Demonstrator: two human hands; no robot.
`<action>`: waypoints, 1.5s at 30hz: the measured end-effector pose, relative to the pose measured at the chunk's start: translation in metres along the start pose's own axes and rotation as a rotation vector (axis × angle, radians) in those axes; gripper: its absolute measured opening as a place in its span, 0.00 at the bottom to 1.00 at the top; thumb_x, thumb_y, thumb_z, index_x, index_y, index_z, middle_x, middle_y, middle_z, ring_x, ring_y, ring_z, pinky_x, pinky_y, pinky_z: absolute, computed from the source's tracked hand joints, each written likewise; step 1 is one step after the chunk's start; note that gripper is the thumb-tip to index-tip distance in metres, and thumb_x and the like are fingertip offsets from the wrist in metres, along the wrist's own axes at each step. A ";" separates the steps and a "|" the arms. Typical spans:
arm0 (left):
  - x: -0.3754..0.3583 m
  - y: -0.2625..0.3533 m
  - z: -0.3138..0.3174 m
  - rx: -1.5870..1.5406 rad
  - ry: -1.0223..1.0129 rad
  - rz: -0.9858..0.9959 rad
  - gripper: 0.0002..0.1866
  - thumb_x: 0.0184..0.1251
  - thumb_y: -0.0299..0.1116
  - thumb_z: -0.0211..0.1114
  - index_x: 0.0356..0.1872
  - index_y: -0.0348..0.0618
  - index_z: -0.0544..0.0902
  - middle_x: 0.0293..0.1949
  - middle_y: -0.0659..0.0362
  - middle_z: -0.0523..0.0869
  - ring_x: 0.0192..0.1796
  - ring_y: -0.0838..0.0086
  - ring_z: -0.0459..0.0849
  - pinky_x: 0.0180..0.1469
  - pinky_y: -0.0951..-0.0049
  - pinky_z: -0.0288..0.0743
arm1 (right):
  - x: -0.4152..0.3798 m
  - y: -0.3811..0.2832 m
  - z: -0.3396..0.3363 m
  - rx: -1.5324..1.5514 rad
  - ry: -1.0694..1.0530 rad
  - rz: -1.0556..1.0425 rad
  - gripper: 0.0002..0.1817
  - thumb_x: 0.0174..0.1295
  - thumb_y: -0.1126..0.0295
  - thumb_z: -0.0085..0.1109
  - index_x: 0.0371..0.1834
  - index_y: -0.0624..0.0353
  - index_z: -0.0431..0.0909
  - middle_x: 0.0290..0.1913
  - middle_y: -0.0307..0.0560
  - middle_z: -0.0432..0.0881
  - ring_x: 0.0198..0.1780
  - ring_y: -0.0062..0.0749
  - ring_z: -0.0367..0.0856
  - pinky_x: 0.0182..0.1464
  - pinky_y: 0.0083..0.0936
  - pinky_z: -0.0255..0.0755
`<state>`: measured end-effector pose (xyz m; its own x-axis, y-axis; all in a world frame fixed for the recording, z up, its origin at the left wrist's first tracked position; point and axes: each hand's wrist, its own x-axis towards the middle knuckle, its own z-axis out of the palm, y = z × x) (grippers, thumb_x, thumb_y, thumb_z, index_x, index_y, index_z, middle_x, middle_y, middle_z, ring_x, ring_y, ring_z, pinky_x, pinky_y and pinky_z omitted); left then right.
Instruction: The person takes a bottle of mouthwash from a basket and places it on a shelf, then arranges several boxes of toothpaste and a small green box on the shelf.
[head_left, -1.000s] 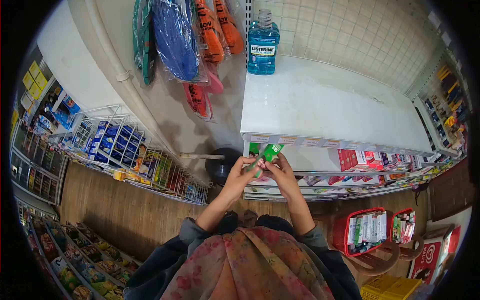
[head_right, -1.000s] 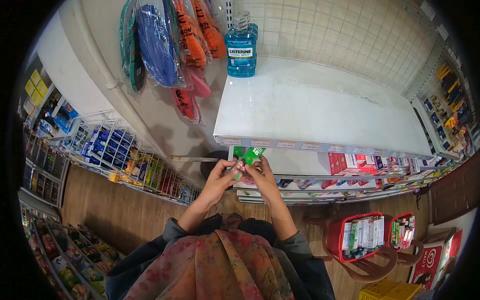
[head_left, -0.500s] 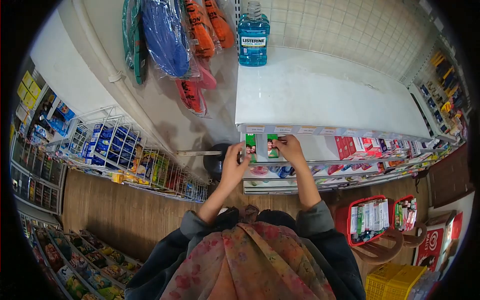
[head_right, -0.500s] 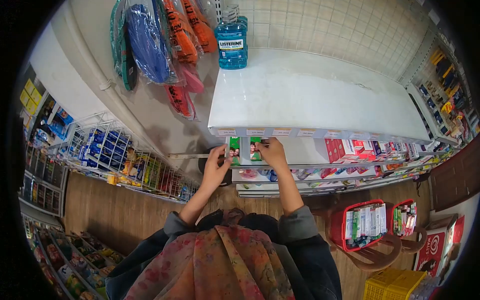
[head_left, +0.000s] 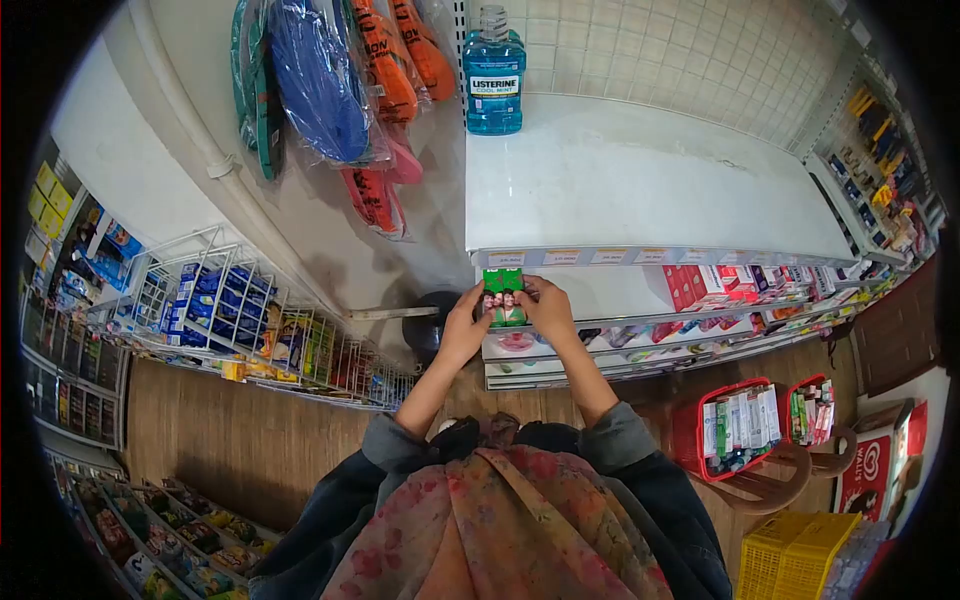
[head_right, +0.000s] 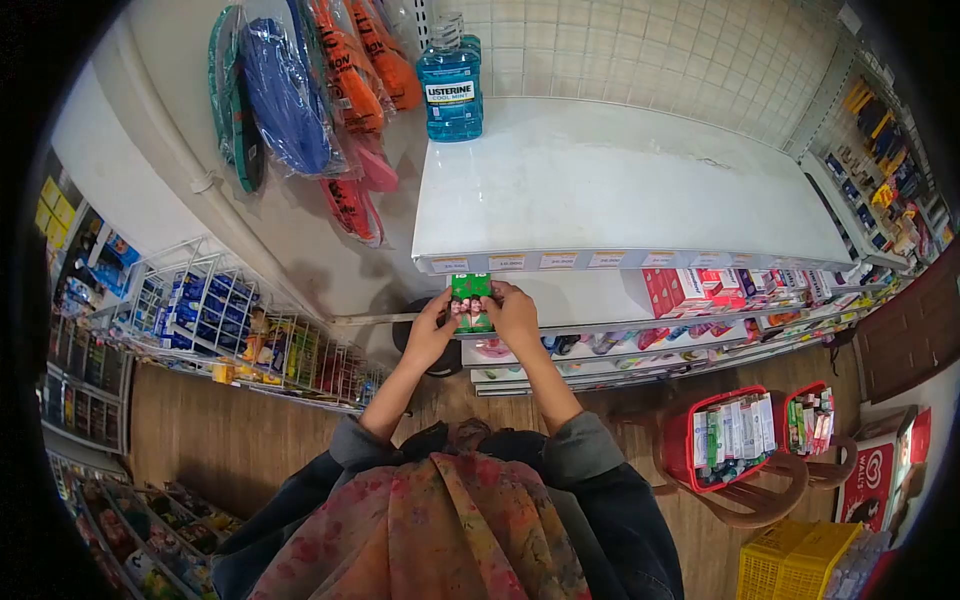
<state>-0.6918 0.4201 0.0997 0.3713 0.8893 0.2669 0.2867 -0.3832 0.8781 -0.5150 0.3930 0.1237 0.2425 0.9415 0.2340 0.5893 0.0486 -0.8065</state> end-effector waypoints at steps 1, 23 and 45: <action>0.001 -0.003 -0.001 -0.001 -0.002 0.002 0.29 0.59 0.22 0.60 0.64 0.35 0.66 0.56 0.49 0.75 0.55 0.67 0.77 0.57 0.70 0.69 | -0.002 -0.005 -0.001 0.006 -0.015 0.026 0.19 0.54 0.68 0.64 0.48 0.64 0.78 0.34 0.54 0.84 0.32 0.35 0.84 0.37 0.27 0.77; -0.018 0.026 -0.028 -0.206 -0.085 -0.009 0.22 0.56 0.23 0.63 0.55 0.42 0.77 0.51 0.51 0.78 0.46 0.65 0.82 0.47 0.72 0.79 | -0.060 -0.066 0.001 -0.304 0.131 0.038 0.16 0.52 0.70 0.64 0.45 0.58 0.79 0.38 0.52 0.84 0.38 0.43 0.83 0.42 0.33 0.74; -0.056 0.057 -0.030 -0.199 -0.344 0.391 0.14 0.56 0.18 0.57 0.45 0.37 0.78 0.36 0.51 0.80 0.38 0.64 0.80 0.40 0.70 0.73 | -0.169 -0.070 0.003 -0.194 0.481 0.238 0.22 0.54 0.70 0.61 0.55 0.53 0.72 0.54 0.49 0.74 0.55 0.45 0.73 0.52 0.38 0.67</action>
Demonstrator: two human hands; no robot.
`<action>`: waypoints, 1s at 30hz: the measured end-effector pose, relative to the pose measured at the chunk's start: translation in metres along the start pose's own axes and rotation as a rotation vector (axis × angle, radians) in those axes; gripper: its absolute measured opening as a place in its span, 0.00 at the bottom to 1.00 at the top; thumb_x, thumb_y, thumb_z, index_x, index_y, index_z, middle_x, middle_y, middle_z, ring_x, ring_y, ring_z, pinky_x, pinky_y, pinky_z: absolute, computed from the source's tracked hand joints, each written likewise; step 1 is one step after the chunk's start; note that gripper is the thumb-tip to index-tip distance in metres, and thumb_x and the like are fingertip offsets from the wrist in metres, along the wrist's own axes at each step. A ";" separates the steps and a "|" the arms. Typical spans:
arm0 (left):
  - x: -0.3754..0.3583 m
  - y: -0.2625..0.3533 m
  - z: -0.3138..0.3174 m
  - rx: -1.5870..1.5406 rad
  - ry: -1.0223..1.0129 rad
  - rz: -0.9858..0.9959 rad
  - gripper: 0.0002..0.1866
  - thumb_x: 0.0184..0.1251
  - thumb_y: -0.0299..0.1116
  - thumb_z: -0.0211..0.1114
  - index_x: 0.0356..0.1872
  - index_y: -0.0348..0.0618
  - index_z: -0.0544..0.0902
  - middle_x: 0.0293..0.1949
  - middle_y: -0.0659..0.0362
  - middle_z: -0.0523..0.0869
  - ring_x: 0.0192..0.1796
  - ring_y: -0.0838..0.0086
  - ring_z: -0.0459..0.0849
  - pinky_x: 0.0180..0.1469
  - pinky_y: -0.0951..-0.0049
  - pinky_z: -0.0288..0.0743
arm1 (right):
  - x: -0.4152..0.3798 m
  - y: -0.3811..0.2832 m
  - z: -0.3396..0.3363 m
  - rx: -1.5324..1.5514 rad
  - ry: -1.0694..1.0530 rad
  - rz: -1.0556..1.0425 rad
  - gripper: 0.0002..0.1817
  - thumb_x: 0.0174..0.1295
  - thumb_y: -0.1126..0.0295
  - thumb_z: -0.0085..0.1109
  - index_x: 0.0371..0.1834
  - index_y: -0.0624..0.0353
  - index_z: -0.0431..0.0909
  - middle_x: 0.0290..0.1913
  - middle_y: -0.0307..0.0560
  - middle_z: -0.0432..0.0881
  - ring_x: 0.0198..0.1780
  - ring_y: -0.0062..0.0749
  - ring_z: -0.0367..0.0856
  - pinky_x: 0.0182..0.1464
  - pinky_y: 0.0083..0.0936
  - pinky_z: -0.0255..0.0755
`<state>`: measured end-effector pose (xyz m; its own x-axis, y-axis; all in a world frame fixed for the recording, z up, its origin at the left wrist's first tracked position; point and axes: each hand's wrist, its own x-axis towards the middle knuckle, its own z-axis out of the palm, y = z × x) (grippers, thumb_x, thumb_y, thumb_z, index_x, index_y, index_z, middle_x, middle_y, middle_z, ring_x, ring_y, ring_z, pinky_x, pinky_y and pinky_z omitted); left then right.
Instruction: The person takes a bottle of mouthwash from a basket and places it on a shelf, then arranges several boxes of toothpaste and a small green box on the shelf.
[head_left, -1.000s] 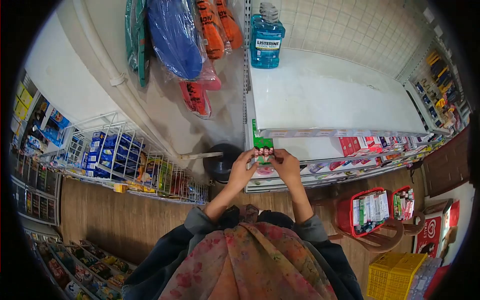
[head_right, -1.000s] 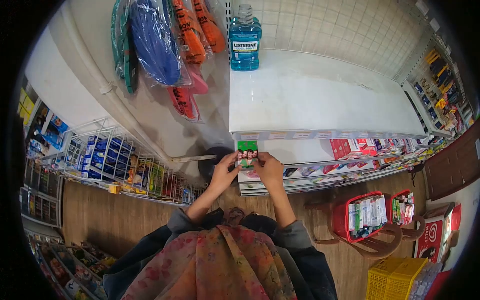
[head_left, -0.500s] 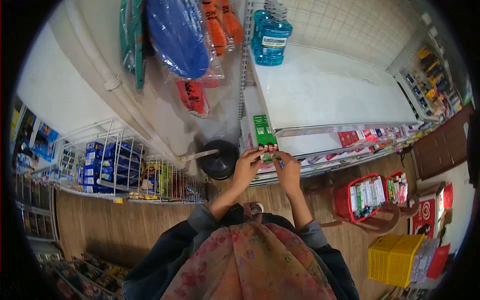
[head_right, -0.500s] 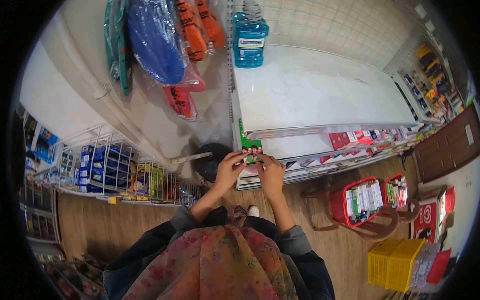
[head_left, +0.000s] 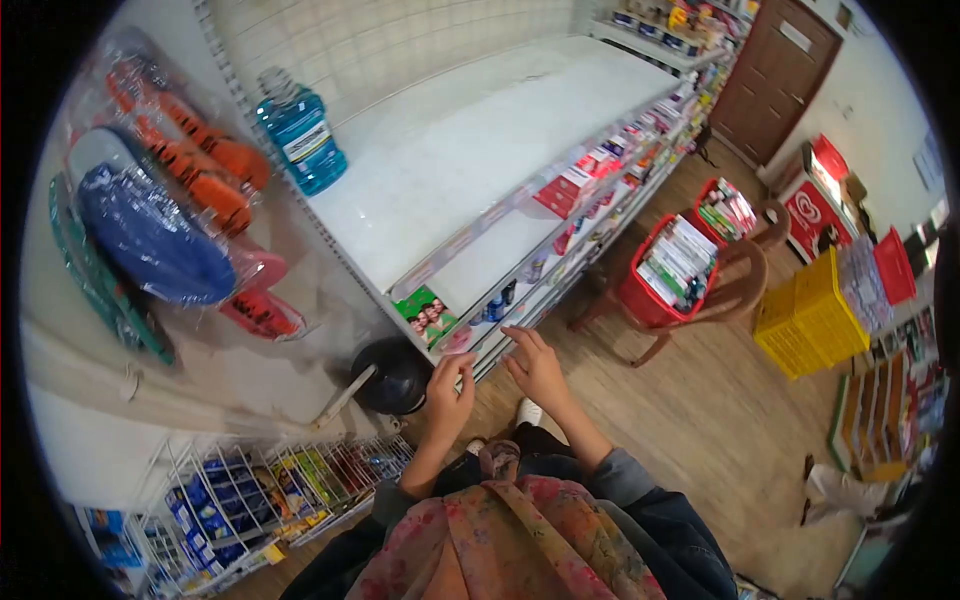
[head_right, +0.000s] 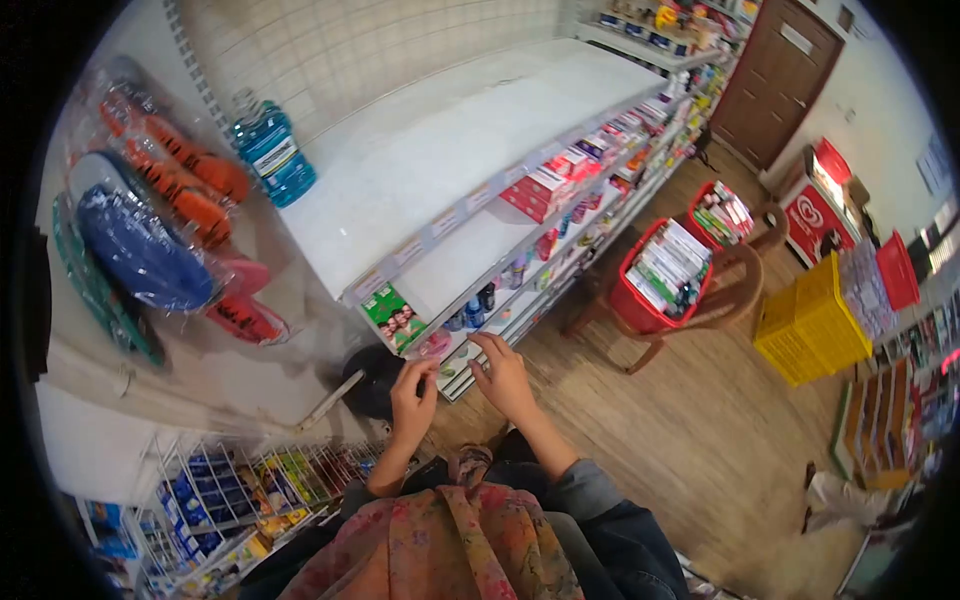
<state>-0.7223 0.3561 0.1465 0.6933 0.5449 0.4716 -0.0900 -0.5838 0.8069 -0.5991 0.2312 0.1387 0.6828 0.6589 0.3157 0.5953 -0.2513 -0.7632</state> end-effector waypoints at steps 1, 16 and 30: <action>-0.005 -0.001 0.007 -0.048 -0.116 -0.067 0.14 0.57 0.19 0.57 0.46 0.38 0.78 0.37 0.52 0.80 0.39 0.64 0.80 0.41 0.71 0.73 | -0.008 0.003 -0.007 -0.053 0.011 -0.002 0.22 0.55 0.74 0.61 0.55 0.58 0.72 0.51 0.53 0.76 0.48 0.45 0.78 0.48 0.34 0.72; 0.000 0.025 0.158 -0.158 -0.714 -0.100 0.18 0.61 0.27 0.58 0.54 0.40 0.74 0.41 0.53 0.79 0.43 0.67 0.82 0.44 0.72 0.75 | -0.075 0.093 -0.123 0.133 -0.019 0.288 0.15 0.58 0.74 0.58 0.49 0.62 0.76 0.42 0.54 0.81 0.41 0.39 0.82 0.45 0.30 0.74; -0.003 0.066 0.373 -0.249 -0.788 -0.177 0.18 0.61 0.27 0.59 0.54 0.41 0.74 0.43 0.53 0.78 0.42 0.69 0.81 0.45 0.72 0.75 | -0.103 0.240 -0.306 -0.047 0.070 0.421 0.16 0.55 0.74 0.61 0.48 0.60 0.77 0.43 0.51 0.82 0.40 0.37 0.83 0.42 0.30 0.75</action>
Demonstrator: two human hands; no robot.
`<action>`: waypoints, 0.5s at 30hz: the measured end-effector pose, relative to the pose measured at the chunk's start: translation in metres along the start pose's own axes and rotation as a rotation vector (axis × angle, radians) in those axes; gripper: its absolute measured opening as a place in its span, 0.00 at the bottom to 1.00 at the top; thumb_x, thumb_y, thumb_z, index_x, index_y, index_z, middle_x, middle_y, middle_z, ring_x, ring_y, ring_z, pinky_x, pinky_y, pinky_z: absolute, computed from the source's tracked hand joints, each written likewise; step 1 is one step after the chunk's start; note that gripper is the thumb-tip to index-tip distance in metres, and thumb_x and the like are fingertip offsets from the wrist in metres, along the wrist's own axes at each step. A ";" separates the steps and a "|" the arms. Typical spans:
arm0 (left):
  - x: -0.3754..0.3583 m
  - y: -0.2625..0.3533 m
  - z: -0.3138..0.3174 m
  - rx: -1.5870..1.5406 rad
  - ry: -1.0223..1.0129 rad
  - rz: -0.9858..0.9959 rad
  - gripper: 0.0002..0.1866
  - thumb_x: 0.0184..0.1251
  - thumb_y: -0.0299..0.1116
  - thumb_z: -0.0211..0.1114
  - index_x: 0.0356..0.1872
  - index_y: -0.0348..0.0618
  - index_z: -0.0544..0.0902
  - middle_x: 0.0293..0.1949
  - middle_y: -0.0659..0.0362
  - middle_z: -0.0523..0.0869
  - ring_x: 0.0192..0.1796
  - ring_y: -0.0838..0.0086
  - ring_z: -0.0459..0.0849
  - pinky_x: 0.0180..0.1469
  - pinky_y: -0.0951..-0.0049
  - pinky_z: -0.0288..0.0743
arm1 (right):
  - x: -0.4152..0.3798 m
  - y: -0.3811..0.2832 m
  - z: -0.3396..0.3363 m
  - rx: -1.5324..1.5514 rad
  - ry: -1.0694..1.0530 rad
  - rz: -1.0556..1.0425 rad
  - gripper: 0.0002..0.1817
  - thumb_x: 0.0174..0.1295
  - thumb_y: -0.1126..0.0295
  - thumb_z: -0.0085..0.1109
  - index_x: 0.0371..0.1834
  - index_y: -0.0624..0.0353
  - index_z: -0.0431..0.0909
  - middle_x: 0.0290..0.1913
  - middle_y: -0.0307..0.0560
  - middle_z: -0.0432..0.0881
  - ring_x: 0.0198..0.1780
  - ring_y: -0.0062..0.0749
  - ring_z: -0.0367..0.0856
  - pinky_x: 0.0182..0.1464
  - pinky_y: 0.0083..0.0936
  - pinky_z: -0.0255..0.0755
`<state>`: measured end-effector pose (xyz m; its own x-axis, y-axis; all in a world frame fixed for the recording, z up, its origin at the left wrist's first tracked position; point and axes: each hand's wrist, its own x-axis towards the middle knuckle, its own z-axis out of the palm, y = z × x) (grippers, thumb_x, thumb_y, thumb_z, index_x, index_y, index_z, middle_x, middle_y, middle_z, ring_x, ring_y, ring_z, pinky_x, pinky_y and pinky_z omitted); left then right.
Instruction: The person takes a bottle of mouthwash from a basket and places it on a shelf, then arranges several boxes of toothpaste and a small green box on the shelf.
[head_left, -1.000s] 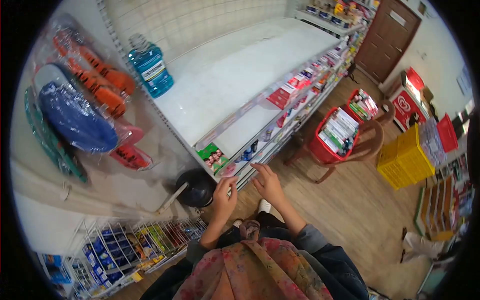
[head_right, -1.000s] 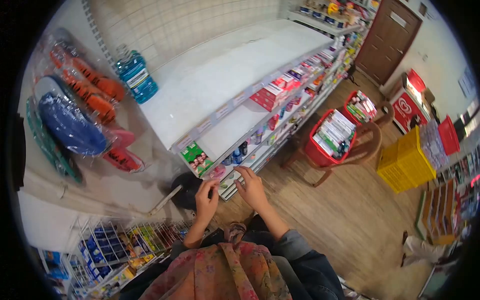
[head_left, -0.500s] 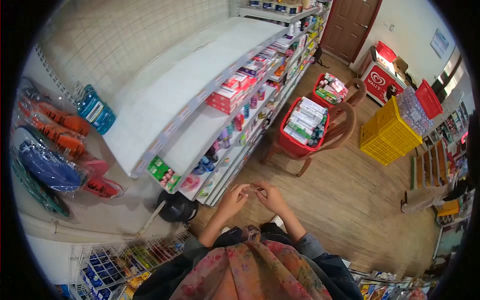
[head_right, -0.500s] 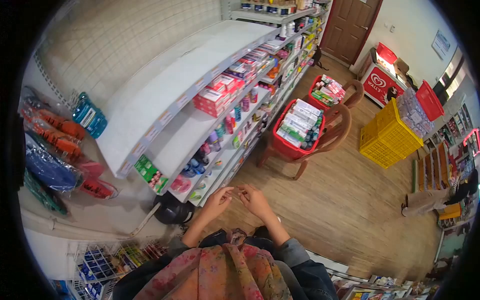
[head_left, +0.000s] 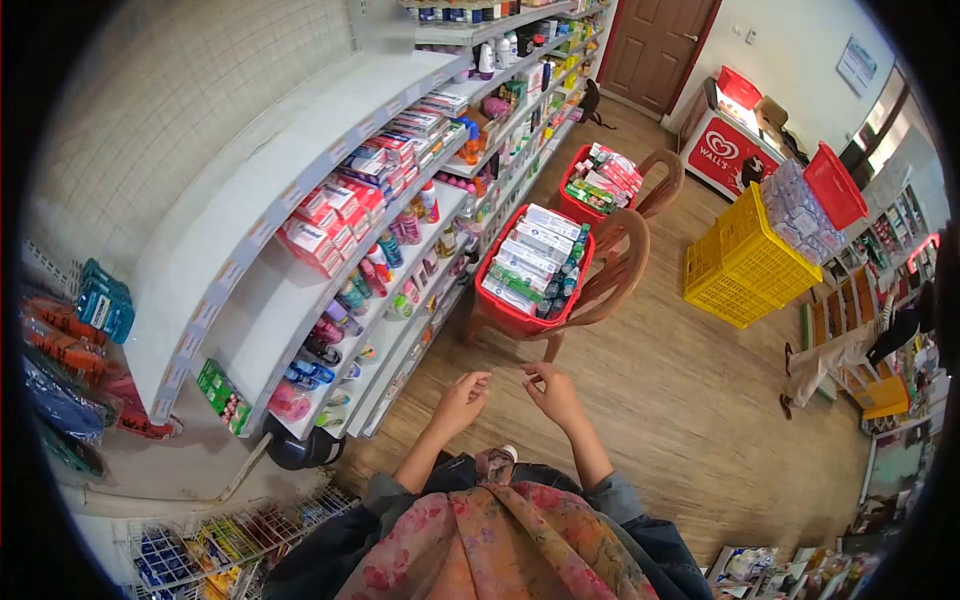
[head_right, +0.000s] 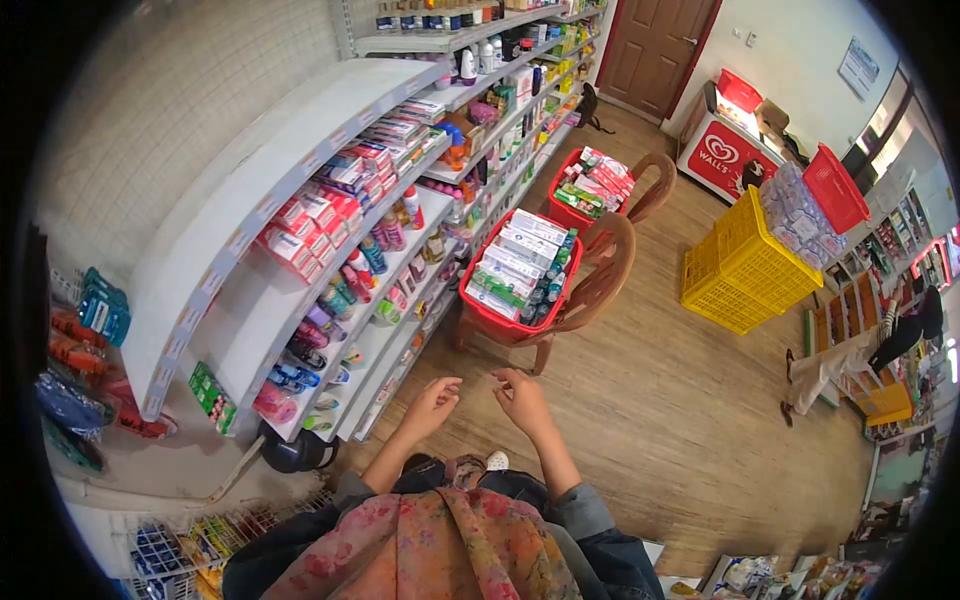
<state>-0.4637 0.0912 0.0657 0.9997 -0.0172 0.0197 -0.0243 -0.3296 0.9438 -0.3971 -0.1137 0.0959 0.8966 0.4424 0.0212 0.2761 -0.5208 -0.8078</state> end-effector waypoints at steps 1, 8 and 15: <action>0.006 0.001 0.004 0.002 -0.012 -0.040 0.18 0.61 0.27 0.59 0.54 0.41 0.74 0.43 0.53 0.78 0.41 0.69 0.81 0.45 0.73 0.75 | 0.001 0.007 -0.005 -0.022 0.021 0.022 0.16 0.54 0.74 0.61 0.48 0.60 0.77 0.44 0.51 0.82 0.40 0.37 0.83 0.42 0.30 0.75; 0.061 -0.017 0.013 -0.015 -0.011 -0.147 0.18 0.61 0.25 0.59 0.53 0.41 0.75 0.43 0.53 0.79 0.41 0.70 0.81 0.45 0.73 0.75 | 0.038 0.057 -0.014 0.017 0.010 0.138 0.18 0.51 0.73 0.64 0.47 0.59 0.77 0.46 0.51 0.81 0.43 0.39 0.82 0.43 0.30 0.76; 0.170 -0.090 0.005 -0.075 -0.051 -0.228 0.16 0.63 0.28 0.58 0.52 0.39 0.75 0.43 0.54 0.79 0.42 0.72 0.81 0.43 0.73 0.75 | 0.109 0.118 -0.006 0.153 0.030 0.334 0.21 0.53 0.68 0.64 0.51 0.62 0.76 0.46 0.52 0.81 0.42 0.36 0.82 0.43 0.29 0.77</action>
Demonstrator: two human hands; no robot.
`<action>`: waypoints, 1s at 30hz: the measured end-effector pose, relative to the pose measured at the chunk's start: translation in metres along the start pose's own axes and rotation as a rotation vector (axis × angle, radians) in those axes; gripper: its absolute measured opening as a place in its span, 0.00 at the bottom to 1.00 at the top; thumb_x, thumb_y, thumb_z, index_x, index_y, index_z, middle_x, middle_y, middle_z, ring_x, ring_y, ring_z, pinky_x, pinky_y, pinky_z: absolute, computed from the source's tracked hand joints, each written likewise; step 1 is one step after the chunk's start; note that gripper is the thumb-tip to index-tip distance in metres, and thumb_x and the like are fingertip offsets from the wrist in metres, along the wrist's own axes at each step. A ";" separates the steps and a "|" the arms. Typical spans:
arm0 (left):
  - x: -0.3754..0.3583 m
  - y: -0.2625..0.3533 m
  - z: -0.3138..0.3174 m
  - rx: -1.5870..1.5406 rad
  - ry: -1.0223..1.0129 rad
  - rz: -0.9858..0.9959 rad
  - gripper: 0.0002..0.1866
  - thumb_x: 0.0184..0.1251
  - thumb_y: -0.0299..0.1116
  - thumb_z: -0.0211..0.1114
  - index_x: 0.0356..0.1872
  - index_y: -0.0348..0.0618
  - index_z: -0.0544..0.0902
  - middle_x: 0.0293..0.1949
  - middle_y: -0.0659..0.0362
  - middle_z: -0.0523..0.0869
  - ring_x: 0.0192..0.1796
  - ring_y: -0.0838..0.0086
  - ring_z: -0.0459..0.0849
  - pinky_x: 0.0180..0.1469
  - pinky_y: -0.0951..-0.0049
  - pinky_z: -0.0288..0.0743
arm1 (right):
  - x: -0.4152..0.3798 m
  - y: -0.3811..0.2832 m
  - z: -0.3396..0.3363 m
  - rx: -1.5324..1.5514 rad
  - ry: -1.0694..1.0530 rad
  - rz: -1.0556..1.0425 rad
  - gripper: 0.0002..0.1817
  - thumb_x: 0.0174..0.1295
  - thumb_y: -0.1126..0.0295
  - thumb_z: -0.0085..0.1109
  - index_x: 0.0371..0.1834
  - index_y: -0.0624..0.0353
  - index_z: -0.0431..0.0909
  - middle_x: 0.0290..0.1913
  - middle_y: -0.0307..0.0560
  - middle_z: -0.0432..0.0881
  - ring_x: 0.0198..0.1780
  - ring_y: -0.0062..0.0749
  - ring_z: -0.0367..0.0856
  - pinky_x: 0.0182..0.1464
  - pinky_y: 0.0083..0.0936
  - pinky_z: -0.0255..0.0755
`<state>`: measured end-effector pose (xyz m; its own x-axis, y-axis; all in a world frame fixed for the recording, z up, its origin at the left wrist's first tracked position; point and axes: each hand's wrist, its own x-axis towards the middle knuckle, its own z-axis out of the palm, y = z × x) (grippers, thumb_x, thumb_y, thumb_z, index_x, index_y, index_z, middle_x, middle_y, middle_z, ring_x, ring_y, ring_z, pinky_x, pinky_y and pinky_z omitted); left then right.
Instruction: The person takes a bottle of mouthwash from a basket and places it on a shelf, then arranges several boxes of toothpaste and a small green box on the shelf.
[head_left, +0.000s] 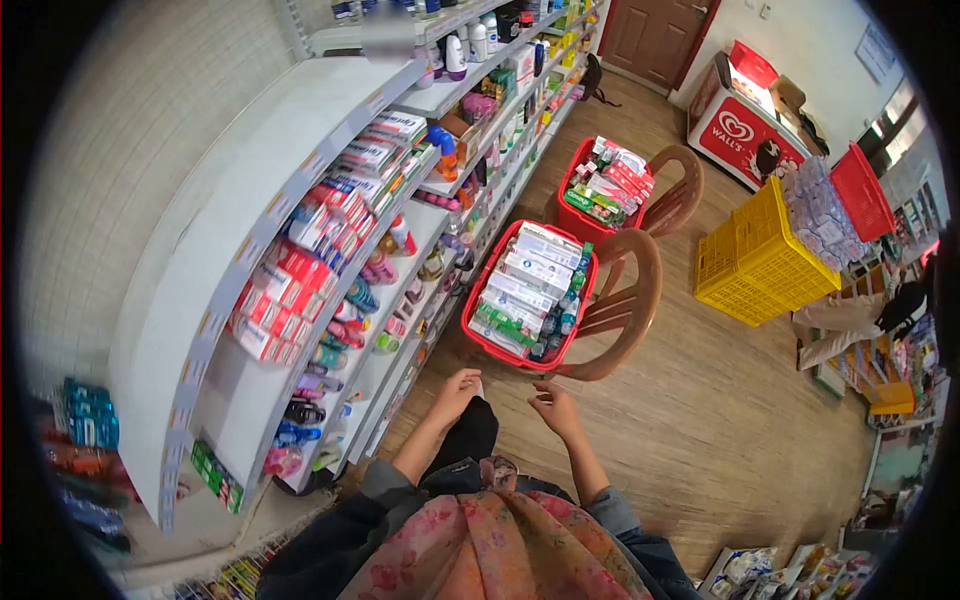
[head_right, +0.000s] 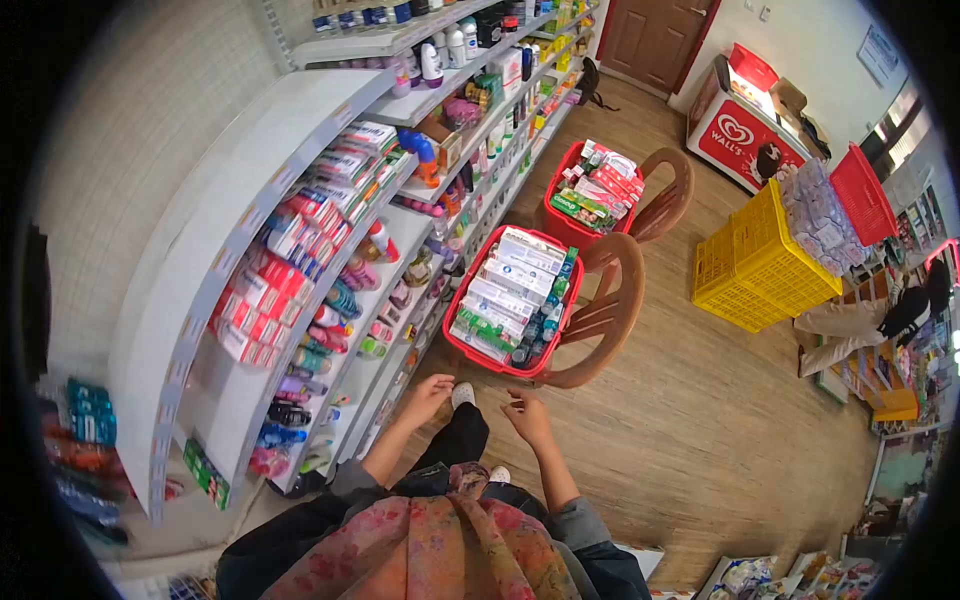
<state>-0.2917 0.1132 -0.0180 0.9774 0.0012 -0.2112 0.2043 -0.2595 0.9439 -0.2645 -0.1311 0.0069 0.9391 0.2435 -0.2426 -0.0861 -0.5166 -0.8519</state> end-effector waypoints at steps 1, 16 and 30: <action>0.020 0.003 -0.004 -0.245 -0.007 -0.198 0.16 0.64 0.31 0.58 0.53 0.40 0.75 0.44 0.55 0.79 0.43 0.72 0.81 0.43 0.73 0.75 | 0.012 -0.001 -0.002 0.027 -0.009 0.078 0.20 0.57 0.66 0.62 0.52 0.61 0.75 0.46 0.50 0.80 0.43 0.32 0.82 0.42 0.26 0.77; 0.209 -0.078 0.000 -0.365 0.108 -0.655 0.17 0.63 0.38 0.63 0.50 0.42 0.74 0.40 0.59 0.79 0.37 0.75 0.79 0.30 0.75 0.77 | 0.160 0.088 0.066 0.491 0.250 0.654 0.21 0.63 0.69 0.53 0.57 0.68 0.68 0.36 0.52 0.80 0.29 0.29 0.81 0.29 0.21 0.78; 0.218 0.034 -0.053 -0.566 -0.258 -0.714 0.19 0.61 0.27 0.63 0.52 0.41 0.69 0.45 0.56 0.76 0.45 0.70 0.79 0.45 0.66 0.78 | 0.161 0.075 0.008 0.659 0.182 0.628 0.16 0.57 0.62 0.63 0.41 0.62 0.77 0.32 0.43 0.81 0.32 0.25 0.79 0.36 0.20 0.73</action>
<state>-0.0685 0.1555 -0.0186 0.5834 -0.2525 -0.7720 0.8113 0.2271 0.5387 -0.1228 -0.1237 -0.0999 0.6893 -0.0842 -0.7196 -0.7158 0.0742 -0.6943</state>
